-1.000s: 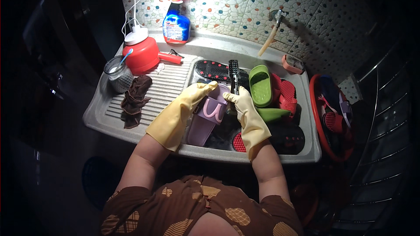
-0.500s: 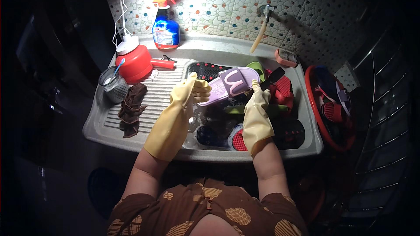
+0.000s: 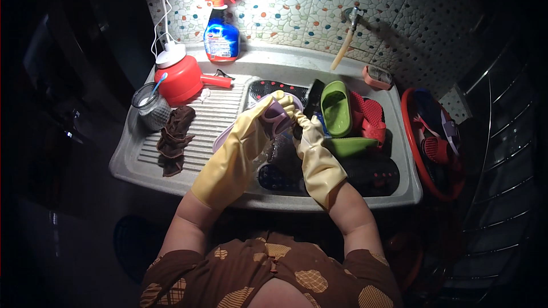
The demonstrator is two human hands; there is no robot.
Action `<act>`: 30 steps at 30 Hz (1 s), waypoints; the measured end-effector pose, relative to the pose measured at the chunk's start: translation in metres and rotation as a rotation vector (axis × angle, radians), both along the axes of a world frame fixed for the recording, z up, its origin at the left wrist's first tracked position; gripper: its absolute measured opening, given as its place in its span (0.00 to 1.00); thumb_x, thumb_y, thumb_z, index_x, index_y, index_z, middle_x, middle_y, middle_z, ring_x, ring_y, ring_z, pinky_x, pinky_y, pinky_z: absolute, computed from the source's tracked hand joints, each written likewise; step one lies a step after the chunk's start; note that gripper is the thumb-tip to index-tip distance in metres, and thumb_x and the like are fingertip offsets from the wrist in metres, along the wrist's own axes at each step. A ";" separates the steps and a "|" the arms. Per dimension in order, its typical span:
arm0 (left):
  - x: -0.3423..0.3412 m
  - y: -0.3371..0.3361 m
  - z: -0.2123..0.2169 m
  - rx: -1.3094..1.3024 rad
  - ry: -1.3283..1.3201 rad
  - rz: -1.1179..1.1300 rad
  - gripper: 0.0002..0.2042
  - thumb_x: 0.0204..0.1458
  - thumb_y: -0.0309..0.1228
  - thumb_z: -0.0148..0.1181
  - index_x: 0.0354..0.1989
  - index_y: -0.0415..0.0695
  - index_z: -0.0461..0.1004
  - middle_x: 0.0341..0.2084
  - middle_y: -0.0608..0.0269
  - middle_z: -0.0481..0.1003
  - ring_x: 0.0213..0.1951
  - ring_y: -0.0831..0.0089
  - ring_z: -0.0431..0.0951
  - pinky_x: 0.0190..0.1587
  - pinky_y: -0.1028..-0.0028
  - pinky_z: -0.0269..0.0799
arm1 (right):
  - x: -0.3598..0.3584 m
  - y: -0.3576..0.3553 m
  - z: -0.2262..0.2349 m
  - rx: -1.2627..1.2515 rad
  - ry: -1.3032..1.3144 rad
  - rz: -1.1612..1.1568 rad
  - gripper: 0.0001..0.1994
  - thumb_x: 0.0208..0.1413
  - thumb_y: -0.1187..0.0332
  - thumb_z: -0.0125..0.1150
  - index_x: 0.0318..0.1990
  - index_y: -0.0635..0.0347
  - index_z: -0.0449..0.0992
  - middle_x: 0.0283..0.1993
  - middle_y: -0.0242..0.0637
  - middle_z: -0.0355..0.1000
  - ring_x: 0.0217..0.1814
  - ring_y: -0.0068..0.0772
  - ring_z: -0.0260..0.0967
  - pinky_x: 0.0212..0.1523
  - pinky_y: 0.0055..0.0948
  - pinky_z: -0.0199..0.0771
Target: Washing multiple pairs of shoes and sandals in a sink using a brush and soap.
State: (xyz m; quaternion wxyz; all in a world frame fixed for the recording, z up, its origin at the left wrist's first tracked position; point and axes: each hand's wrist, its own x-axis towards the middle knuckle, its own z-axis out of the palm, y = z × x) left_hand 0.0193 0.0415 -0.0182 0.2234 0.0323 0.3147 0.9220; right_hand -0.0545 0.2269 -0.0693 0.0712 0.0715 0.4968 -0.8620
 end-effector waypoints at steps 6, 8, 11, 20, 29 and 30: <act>-0.004 -0.023 0.004 0.205 0.028 0.027 0.34 0.66 0.55 0.36 0.60 0.31 0.64 0.60 0.38 0.65 0.62 0.48 0.67 0.66 0.53 0.62 | 0.034 -0.003 0.047 0.008 -0.039 0.307 0.10 0.67 0.61 0.56 0.44 0.58 0.73 0.38 0.37 0.76 0.26 0.29 0.72 0.22 0.31 0.74; -0.015 -0.036 0.013 0.341 0.072 0.095 0.35 0.66 0.56 0.36 0.61 0.32 0.63 0.61 0.38 0.64 0.63 0.47 0.66 0.67 0.52 0.60 | 0.044 -0.005 0.059 0.266 -0.130 0.450 0.14 0.68 0.62 0.52 0.55 0.57 0.69 0.35 0.41 0.75 0.22 0.28 0.68 0.19 0.31 0.71; -0.033 -0.055 0.024 0.443 0.122 0.194 0.36 0.66 0.58 0.35 0.62 0.32 0.62 0.63 0.37 0.62 0.64 0.46 0.64 0.68 0.51 0.58 | 0.059 -0.010 0.067 0.638 -0.167 0.547 0.21 0.66 0.66 0.51 0.65 0.59 0.64 0.27 0.38 0.72 0.17 0.23 0.62 0.16 0.29 0.63; -0.040 -0.072 0.007 -0.052 0.023 0.654 0.34 0.65 0.57 0.36 0.61 0.33 0.63 0.61 0.39 0.63 0.62 0.48 0.65 0.66 0.51 0.59 | 0.074 -0.004 0.070 1.057 -0.083 0.573 0.30 0.58 0.74 0.46 0.69 0.42 0.67 0.24 0.29 0.70 0.17 0.19 0.60 0.17 0.24 0.58; -0.040 -0.070 -0.005 -0.280 -0.003 0.766 0.33 0.65 0.56 0.38 0.59 0.33 0.64 0.58 0.40 0.64 0.60 0.49 0.65 0.63 0.52 0.60 | 0.089 -0.035 0.080 0.548 0.109 0.433 0.29 0.62 0.57 0.64 0.70 0.43 0.65 0.28 0.18 0.65 0.24 0.11 0.54 0.22 0.16 0.55; -0.039 -0.069 -0.006 -0.296 -0.005 0.770 0.33 0.65 0.56 0.38 0.59 0.34 0.64 0.58 0.40 0.64 0.60 0.50 0.65 0.63 0.52 0.60 | 0.096 -0.040 0.083 0.807 0.210 0.459 0.29 0.63 0.56 0.62 0.70 0.42 0.64 0.32 0.24 0.71 0.26 0.18 0.62 0.27 0.21 0.62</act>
